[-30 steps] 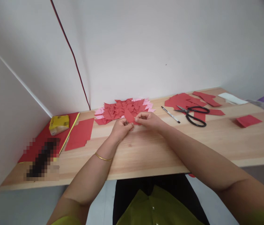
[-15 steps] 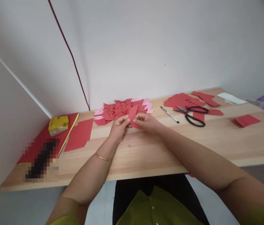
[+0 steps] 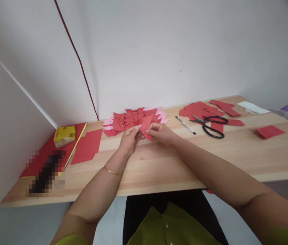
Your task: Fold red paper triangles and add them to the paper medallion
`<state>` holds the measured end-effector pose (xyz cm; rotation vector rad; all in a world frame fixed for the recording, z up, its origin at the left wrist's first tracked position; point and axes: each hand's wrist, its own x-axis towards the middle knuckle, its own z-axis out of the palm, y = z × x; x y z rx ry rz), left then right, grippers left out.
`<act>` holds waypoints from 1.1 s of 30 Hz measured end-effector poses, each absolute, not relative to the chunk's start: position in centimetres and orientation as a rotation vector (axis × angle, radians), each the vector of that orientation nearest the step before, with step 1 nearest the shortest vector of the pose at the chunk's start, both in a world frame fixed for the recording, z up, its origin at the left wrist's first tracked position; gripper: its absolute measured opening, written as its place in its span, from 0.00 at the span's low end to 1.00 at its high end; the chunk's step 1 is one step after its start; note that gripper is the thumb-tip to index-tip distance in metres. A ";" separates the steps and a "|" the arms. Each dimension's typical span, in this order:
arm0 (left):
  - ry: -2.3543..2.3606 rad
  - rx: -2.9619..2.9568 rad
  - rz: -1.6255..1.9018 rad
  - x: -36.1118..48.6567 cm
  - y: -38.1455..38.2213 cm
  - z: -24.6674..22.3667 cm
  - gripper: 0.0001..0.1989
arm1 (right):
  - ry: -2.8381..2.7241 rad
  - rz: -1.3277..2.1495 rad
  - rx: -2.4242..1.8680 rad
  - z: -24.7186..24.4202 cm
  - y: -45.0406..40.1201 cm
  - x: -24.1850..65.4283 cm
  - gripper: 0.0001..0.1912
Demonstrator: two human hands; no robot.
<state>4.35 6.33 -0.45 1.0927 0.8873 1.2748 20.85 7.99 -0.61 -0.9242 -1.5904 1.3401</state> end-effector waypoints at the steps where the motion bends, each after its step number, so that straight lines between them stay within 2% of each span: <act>1: 0.918 1.106 1.291 4.3 6.3 -0.5 0.13 | -1.605 1.324 -0.934 -0.6 8.0 20.9 0.13; 7: 1.004 1.197 1.368 4.3 6.2 -0.2 0.13 | -1.687 1.341 -0.904 -0.7 7.9 20.9 0.11; 17: 1.066 1.360 1.181 4.4 5.7 0.3 0.15 | -1.617 1.267 -0.954 -1.0 8.3 20.9 0.13; 22: 1.113 1.487 1.206 4.2 5.7 0.6 0.15 | -1.631 1.290 -0.923 -1.1 8.4 20.9 0.13; 33: 0.996 1.146 1.322 4.5 5.7 0.4 0.09 | -1.642 1.304 -0.930 -0.2 7.6 20.9 0.11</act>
